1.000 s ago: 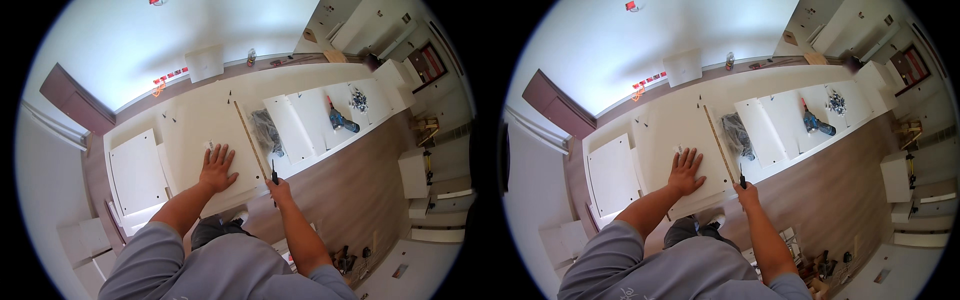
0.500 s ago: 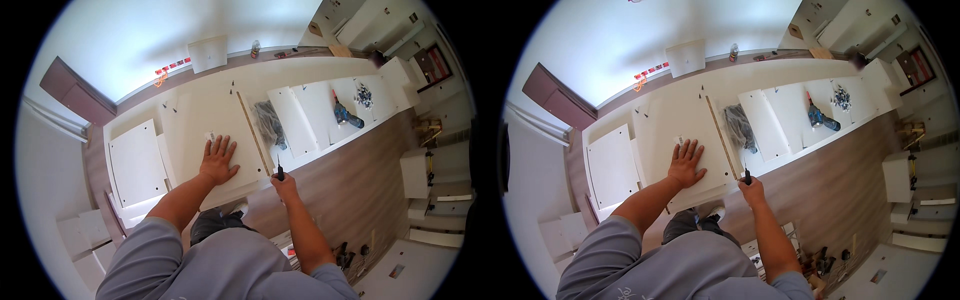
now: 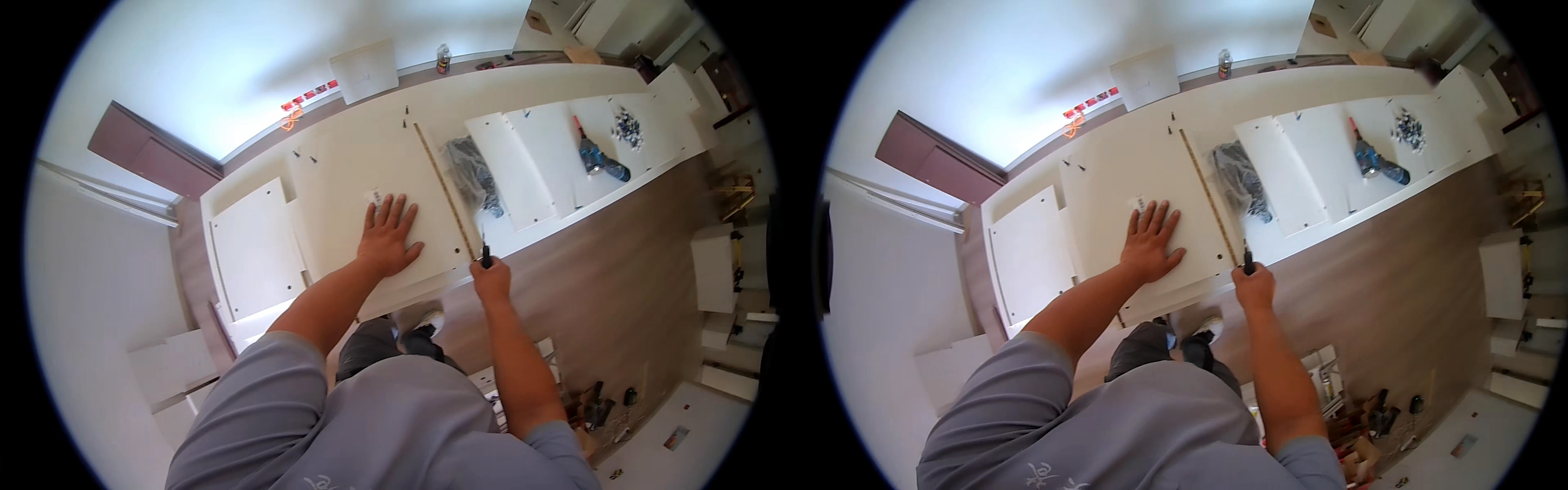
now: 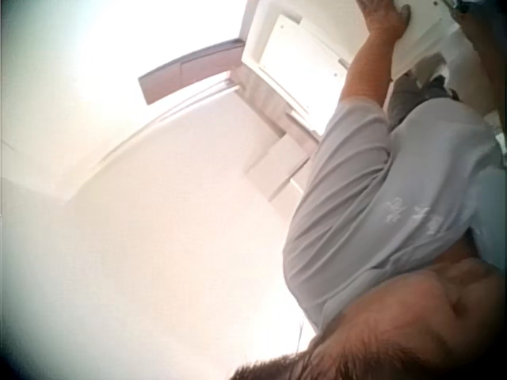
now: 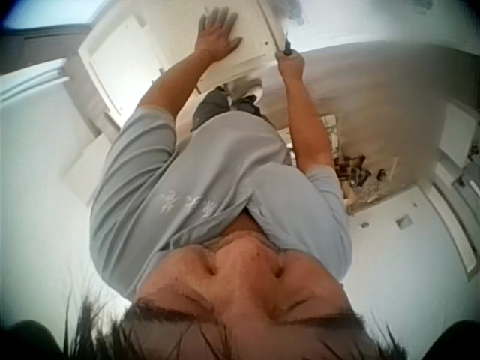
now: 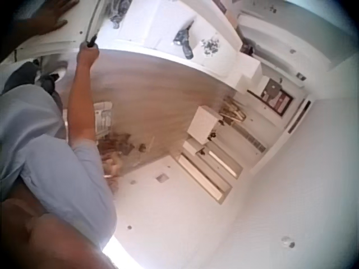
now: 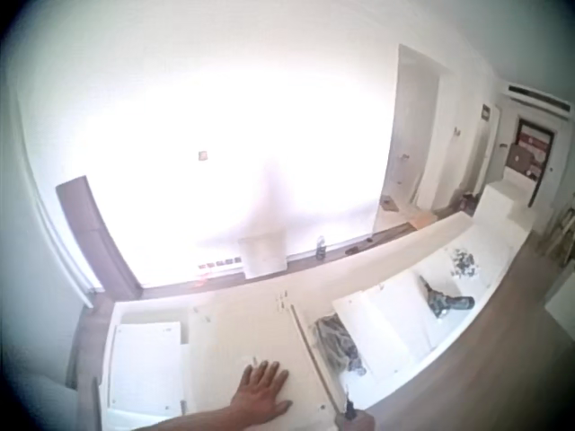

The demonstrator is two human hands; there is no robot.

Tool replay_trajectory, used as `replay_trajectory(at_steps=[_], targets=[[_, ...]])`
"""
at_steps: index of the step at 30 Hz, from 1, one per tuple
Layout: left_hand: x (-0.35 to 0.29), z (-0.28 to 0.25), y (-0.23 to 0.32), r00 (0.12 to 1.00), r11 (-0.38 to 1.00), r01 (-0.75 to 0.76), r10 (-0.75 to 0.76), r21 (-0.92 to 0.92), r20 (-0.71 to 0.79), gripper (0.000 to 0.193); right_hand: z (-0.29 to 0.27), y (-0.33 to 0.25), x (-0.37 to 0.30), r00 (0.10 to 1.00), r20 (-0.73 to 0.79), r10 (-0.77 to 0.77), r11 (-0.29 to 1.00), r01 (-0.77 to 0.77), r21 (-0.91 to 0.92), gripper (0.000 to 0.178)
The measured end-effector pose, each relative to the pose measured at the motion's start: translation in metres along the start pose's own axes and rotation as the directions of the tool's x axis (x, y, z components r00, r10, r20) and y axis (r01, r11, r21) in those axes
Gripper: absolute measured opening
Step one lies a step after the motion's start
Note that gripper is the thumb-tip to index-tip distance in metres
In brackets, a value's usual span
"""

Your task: The person assembles white furniture panels by first using a screwdriver to tighten a fastener and then using a power drill to drive screws into pre-drilled holes.

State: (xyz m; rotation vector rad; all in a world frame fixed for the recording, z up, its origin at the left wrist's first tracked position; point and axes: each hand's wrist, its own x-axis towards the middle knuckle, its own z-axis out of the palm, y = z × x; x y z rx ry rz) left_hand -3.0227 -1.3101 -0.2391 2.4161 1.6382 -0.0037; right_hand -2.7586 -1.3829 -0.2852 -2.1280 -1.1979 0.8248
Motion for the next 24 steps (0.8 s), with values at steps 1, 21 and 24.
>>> replay_trajectory(at_steps=[1,21,24], targets=[[0.0,0.001,0.0,1.0,1.0,-0.002,0.002,0.003,0.0,0.084,-0.002,0.001,-0.002,0.999,-0.015,-0.03,0.999,0.03,0.013,0.028],[-0.029,-0.017,-0.133,0.902,0.902,-0.431,0.431,0.005,-0.013,0.071,0.038,0.063,-0.261,0.942,0.327,0.072,0.99,-0.026,-0.142,0.045],[-0.028,-0.015,-0.135,0.903,0.903,-0.429,0.428,-0.022,-0.039,0.069,0.076,-0.042,-0.266,0.91,0.414,0.014,0.975,0.08,-0.208,0.038]])
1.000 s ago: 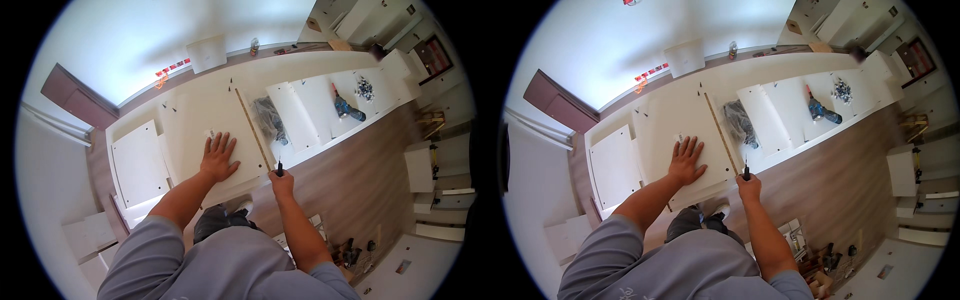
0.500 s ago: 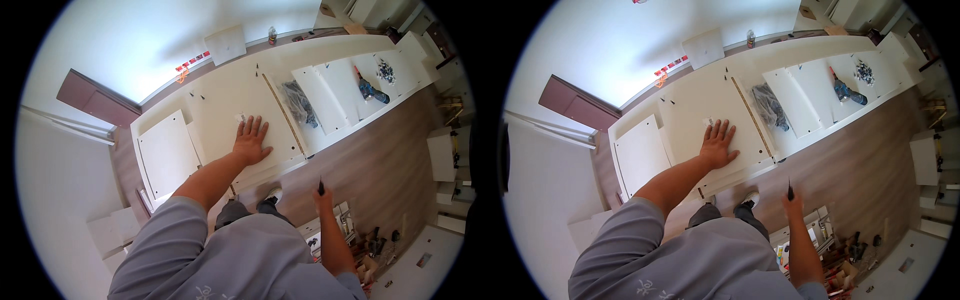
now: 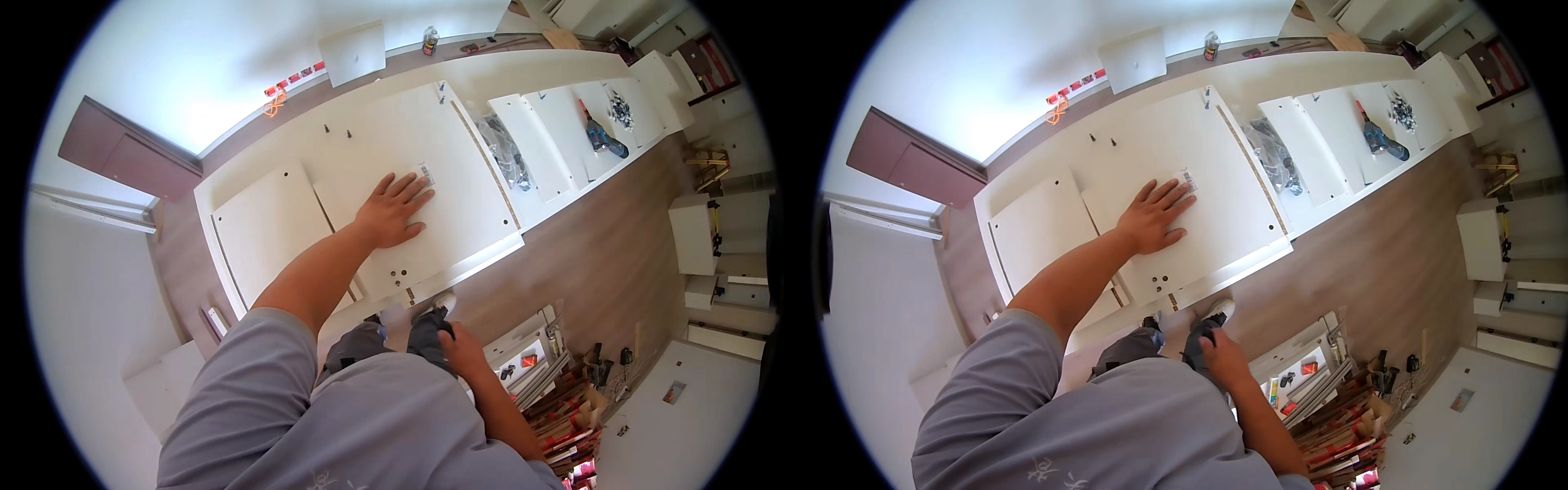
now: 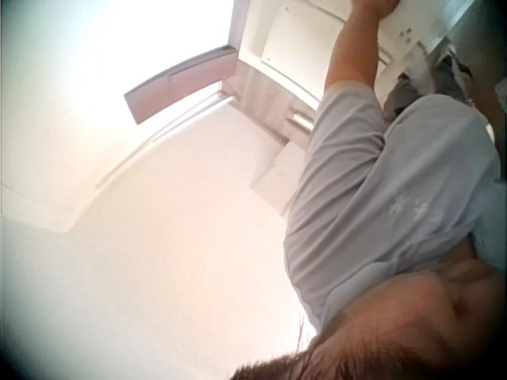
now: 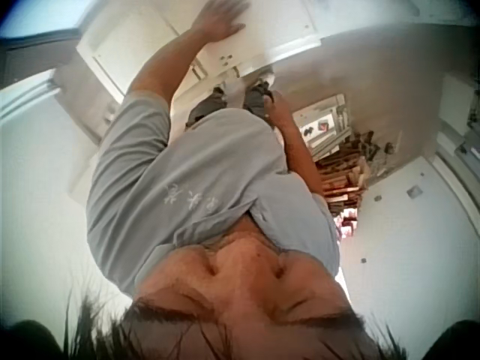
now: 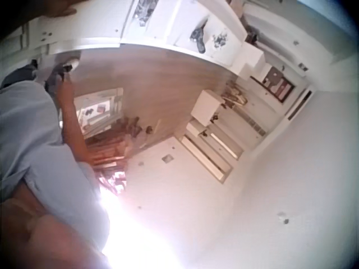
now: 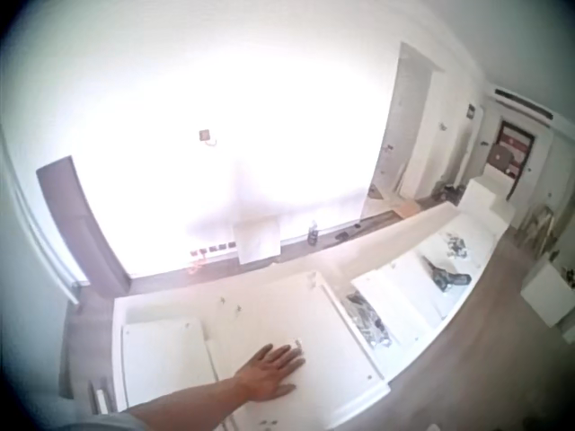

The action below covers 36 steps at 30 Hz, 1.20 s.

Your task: The person assembles white furniture panels by first using a screwdriver to tighten a fastener and then using a power drill to drive screws into pre-drilled holes.

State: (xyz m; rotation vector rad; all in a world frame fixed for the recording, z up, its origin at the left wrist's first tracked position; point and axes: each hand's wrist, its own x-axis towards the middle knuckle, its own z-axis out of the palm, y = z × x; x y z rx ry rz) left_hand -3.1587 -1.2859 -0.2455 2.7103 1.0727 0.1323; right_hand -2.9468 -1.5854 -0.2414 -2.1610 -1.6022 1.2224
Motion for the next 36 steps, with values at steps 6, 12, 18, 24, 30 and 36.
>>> replay_trajectory(at_steps=[6,12,18,24,30,36], targets=[[-0.005,0.001,-0.005,0.999,0.999,-0.001,0.0,-0.042,-0.034,0.068,0.023,-0.055,0.019,1.0,-0.007,0.006,0.991,-0.007,-0.135,0.035],[-0.004,-0.002,-0.006,0.999,0.999,0.015,-0.013,-0.049,0.033,0.071,0.019,-0.071,0.021,0.996,0.077,0.052,0.96,-0.029,-0.277,0.032],[-0.003,-0.004,-0.006,0.999,0.999,0.024,-0.022,-0.041,0.048,0.071,0.024,-0.076,0.024,0.991,0.068,0.117,0.946,-0.09,-0.312,0.033],[-0.001,-0.007,-0.003,0.995,0.999,0.035,-0.032,-0.023,0.094,0.072,0.033,-0.07,0.035,0.984,0.095,0.153,0.932,-0.111,-0.344,0.036],[0.0,-0.006,-0.002,0.993,0.999,0.039,-0.037,-0.013,0.114,0.073,0.047,-0.057,0.04,0.991,0.051,0.121,0.949,-0.1,-0.299,0.033],[0.001,-0.012,0.0,0.987,0.999,0.043,-0.043,0.0,0.152,0.072,0.055,-0.051,0.042,0.988,0.051,0.143,0.956,-0.124,-0.267,0.034]])
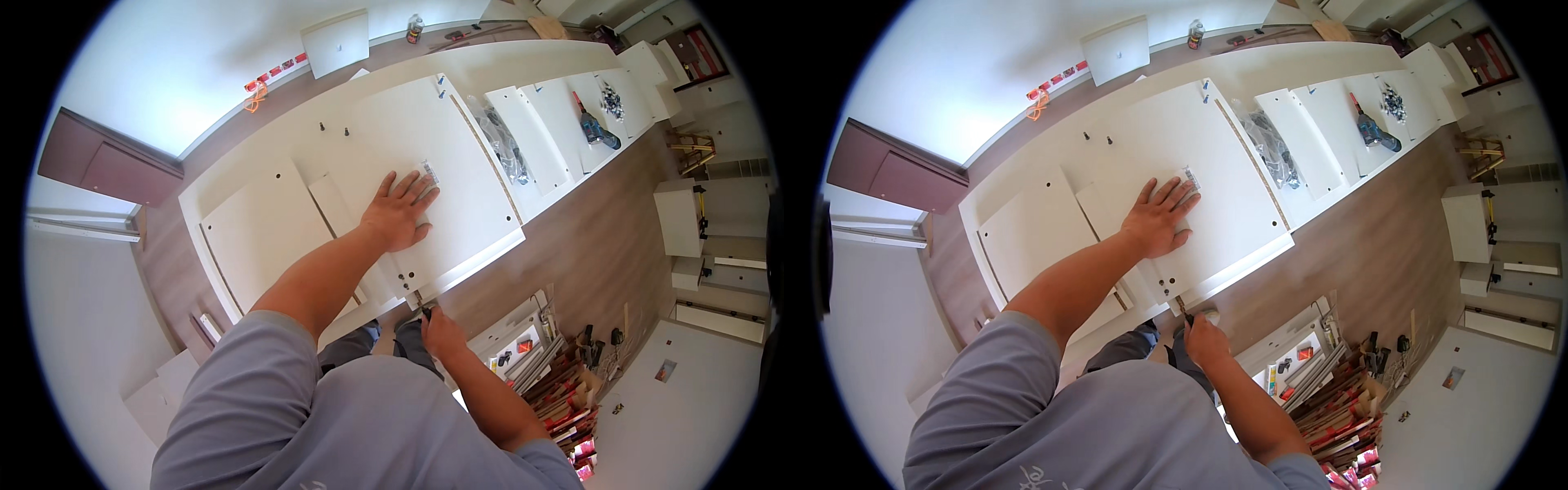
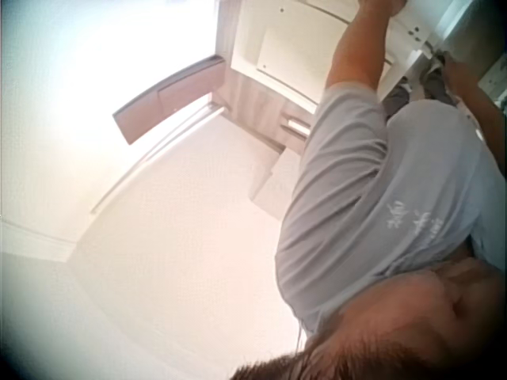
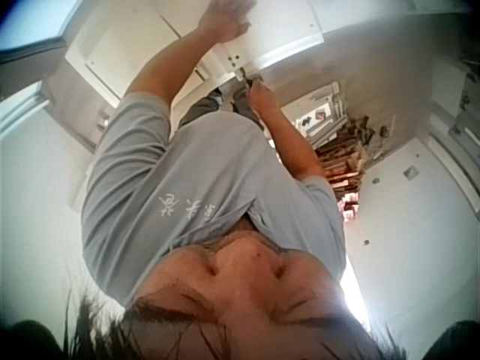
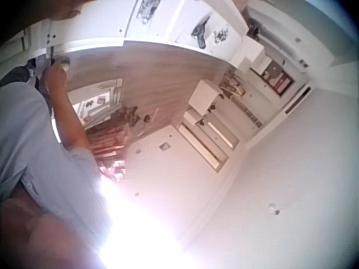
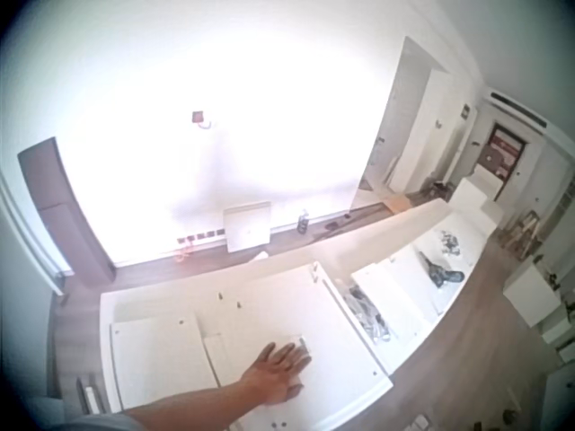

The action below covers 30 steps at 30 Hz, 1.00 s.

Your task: The person assembles white furniture panels by first using a screwdriver to tighten a fastener and then using a power drill to drive screws into pre-drilled holes.

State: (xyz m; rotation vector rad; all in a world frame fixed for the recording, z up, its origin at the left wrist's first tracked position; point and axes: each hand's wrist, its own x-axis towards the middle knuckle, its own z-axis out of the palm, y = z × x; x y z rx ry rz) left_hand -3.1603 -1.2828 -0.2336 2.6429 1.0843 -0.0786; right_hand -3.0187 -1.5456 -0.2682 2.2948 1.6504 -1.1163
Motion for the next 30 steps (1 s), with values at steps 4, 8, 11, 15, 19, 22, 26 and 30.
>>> replay_trajectory(at_steps=[4,8,11,15,19,22,26,30], targets=[[-0.001,0.0,-0.002,1.0,1.0,0.0,0.0,0.005,-0.006,0.071,-0.037,-0.023,-0.013,0.998,0.052,0.03,0.999,-0.029,-0.037,0.035],[-0.001,-0.002,0.001,1.0,1.0,0.006,-0.007,0.013,0.01,0.072,-0.057,-0.024,-0.018,0.999,0.034,0.033,0.997,-0.03,-0.07,0.034],[-0.001,-0.003,-0.001,1.0,1.0,0.005,-0.006,0.012,0.01,0.072,-0.056,-0.023,-0.02,0.999,0.012,0.039,0.995,-0.037,-0.087,0.034],[-0.001,-0.001,-0.002,1.0,1.0,0.001,-0.001,0.016,0.005,0.072,-0.05,-0.024,-0.02,0.998,-0.008,0.069,0.991,-0.07,-0.111,0.034],[-0.001,-0.001,-0.001,1.0,1.0,-0.001,0.001,0.023,0.018,0.073,-0.036,-0.02,-0.018,0.997,-0.016,0.076,0.99,-0.077,-0.116,0.034],[0.001,-0.001,0.0,1.0,0.999,0.005,-0.006,0.044,0.019,0.073,-0.026,-0.013,-0.014,0.998,-0.013,0.053,0.994,-0.054,-0.093,0.035],[0.002,-0.001,0.001,1.0,0.999,0.005,-0.006,0.048,0.025,0.072,-0.021,-0.004,-0.009,1.0,-0.008,0.03,0.998,-0.03,-0.061,0.036],[0.0,0.0,0.003,0.999,0.998,0.015,-0.017,0.061,0.032,0.072,-0.02,0.0,-0.005,1.0,0.002,0.011,0.999,-0.01,-0.039,0.036]])
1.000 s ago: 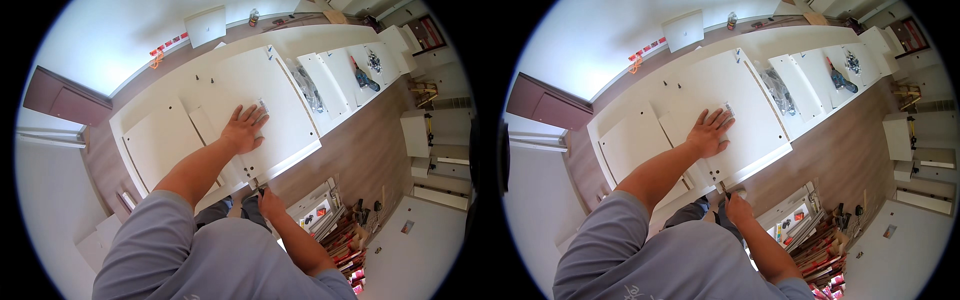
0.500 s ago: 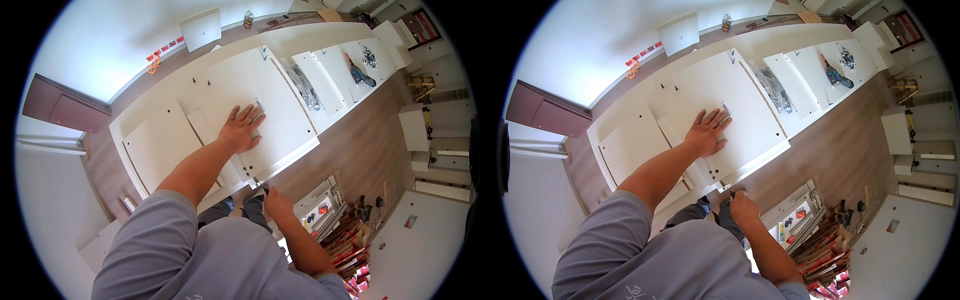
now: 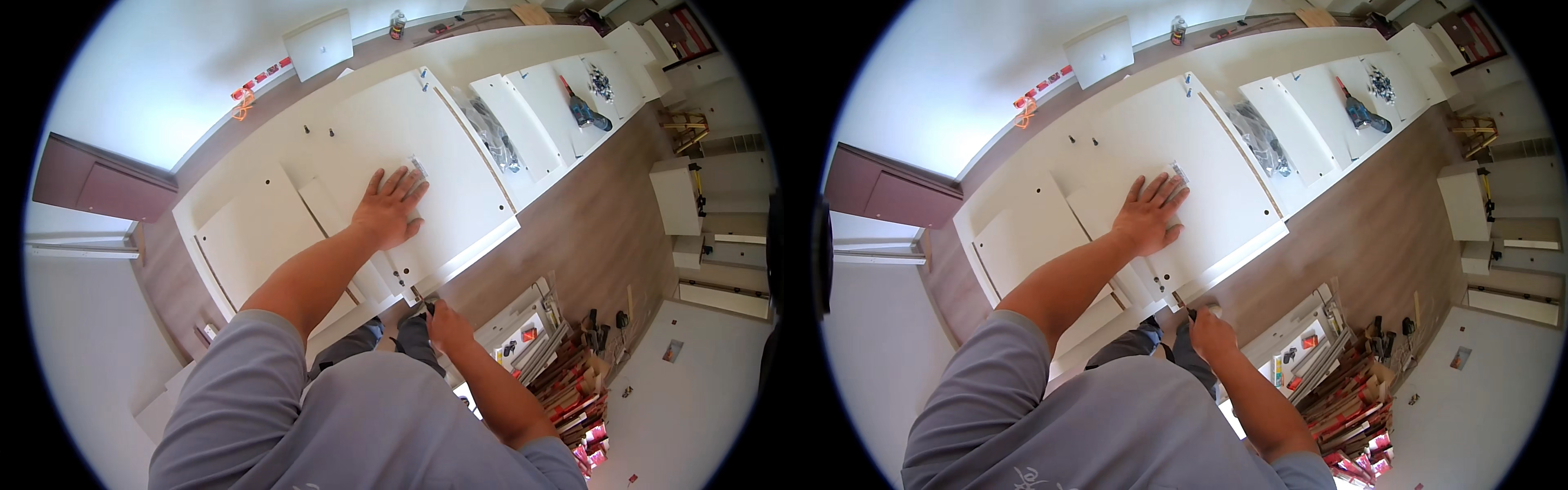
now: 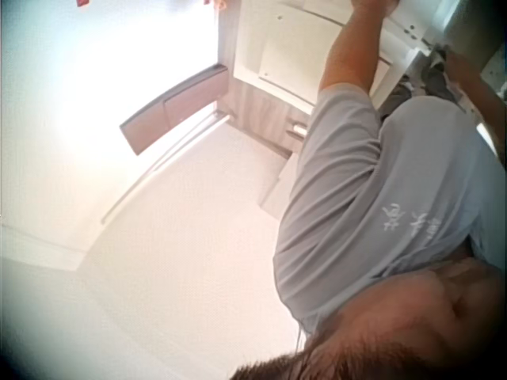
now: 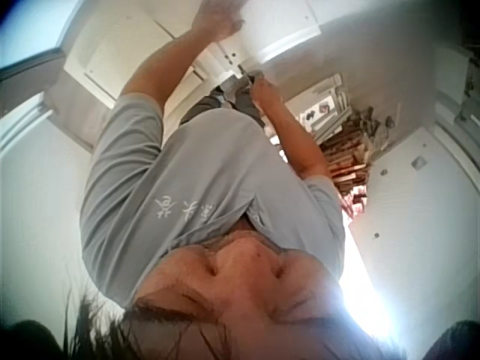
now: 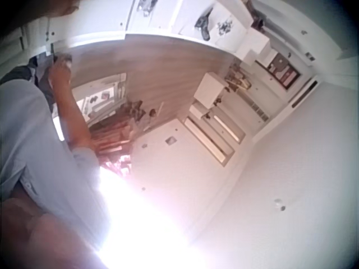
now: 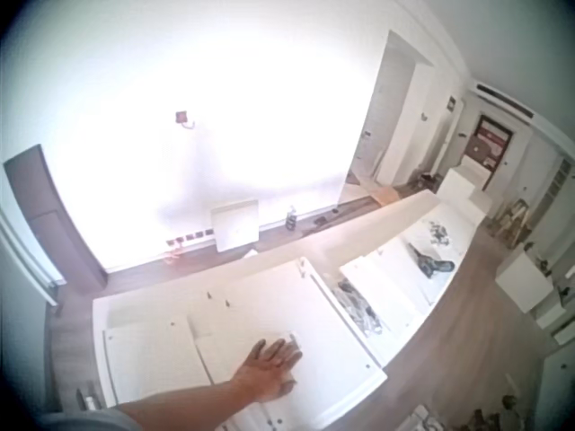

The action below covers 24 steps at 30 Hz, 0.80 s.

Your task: The person assembles white furniture panels by first using a screwdriver to tighten a fastener and then using a power drill to drive screws into pre-drilled holes.

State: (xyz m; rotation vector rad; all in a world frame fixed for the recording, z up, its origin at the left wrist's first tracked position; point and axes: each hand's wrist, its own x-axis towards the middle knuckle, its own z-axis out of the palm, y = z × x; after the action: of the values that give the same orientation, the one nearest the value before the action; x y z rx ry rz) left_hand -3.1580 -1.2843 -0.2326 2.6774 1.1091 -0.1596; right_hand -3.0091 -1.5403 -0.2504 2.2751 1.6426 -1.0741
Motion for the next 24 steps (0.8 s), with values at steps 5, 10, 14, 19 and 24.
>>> replay_trajectory(at_steps=[5,10,14,19,24], targets=[[0.001,0.006,0.0,1.0,1.0,-0.009,0.009,0.004,-0.023,0.072,-0.004,0.001,0.005,1.0,0.011,-0.023,0.999,0.023,0.024,0.036],[0.0,0.005,0.001,0.999,1.0,-0.005,0.005,0.005,-0.053,0.071,-0.003,-0.001,0.008,0.999,0.036,0.016,1.0,-0.016,0.022,0.037],[0.002,0.007,0.001,0.997,1.0,-0.011,0.012,0.01,-0.073,0.071,-0.008,-0.006,0.006,0.998,0.043,0.053,0.998,-0.054,0.024,0.037],[0.0,0.004,-0.001,0.998,1.0,-0.003,0.004,0.007,-0.065,0.071,-0.038,-0.014,-0.021,1.0,0.002,0.008,1.0,-0.008,-0.002,0.039],[-0.002,0.008,0.0,0.995,1.0,-0.008,0.006,-0.013,-0.104,0.071,0.001,0.03,-0.036,0.98,-0.201,0.007,0.945,0.06,0.322,0.042]])
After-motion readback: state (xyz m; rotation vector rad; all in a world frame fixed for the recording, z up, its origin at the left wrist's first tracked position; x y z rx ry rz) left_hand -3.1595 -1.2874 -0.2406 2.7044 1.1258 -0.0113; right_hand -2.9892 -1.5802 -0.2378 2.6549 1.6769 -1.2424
